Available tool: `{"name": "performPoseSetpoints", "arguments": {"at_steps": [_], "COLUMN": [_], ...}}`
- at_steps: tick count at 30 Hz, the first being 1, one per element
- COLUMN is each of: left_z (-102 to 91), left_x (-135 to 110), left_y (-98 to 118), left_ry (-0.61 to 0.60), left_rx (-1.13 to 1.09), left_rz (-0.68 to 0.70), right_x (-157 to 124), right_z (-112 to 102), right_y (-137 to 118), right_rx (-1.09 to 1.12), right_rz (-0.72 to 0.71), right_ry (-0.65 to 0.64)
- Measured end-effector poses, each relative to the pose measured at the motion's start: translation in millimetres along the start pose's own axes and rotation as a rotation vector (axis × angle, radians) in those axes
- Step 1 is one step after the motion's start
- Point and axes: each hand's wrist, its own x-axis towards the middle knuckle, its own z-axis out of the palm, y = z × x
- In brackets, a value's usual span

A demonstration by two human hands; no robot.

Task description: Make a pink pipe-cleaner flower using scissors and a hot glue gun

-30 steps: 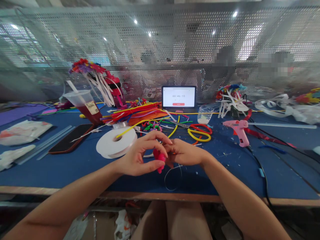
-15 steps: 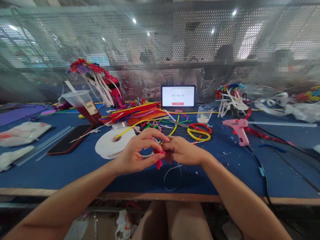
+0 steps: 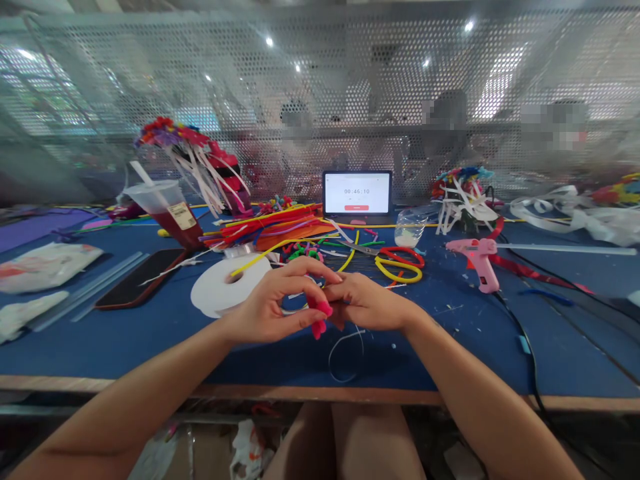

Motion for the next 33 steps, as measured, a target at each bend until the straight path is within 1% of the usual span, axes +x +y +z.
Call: {"name": "performPoseSetpoints", "arguments": {"at_steps": [4,11,14,16,19,22,24,26,28,33], "left_z": [2.6,5.0,5.7,7.4,12.5,20.2,25.8,30.9,34.7,38.6], "left_x": [-1,0,-1,-2,-4,-5,-5,-4,-4,-5], "left_y": [-2,-2,-4,-9,-18,-24,-26,-26,-26,-30], "left_ry": [0.011,0.027,0.047,0.089,0.212,0.331,0.37,0.371,0.358,0.296], "left_rx": [-0.065,-0.136,-0.226,-0.368,-0.597,-0.731,-0.825,-0.908,-0.952,-0.951], "left_rz": [-0.061,-0.093,-0.108,-0.106,-0.145,-0.266,-0.348,-0.426,-0.472,-0.489], "right_x": [0,1,2,2,1,0,0,-1,-2,-5], "right_z": [-1,0,0,0,0,1,3,5,6,7], "right_y": [-3,-3,-2,-2,-1,-1,-1,-2,-1,1], "right_rx": [0.007,0.063,0.03,-0.015,-0.081,-0.15,-0.201,-0.243,-0.27,-0.305], "right_rz": [-0.014,0.023,-0.013,-0.028,-0.034,-0.059,-0.091,-0.123,-0.147,-0.156], "right_ry": [0.021,0.011,0.047,0.106,0.221,0.347,0.439,0.528,0.593,0.685]}}
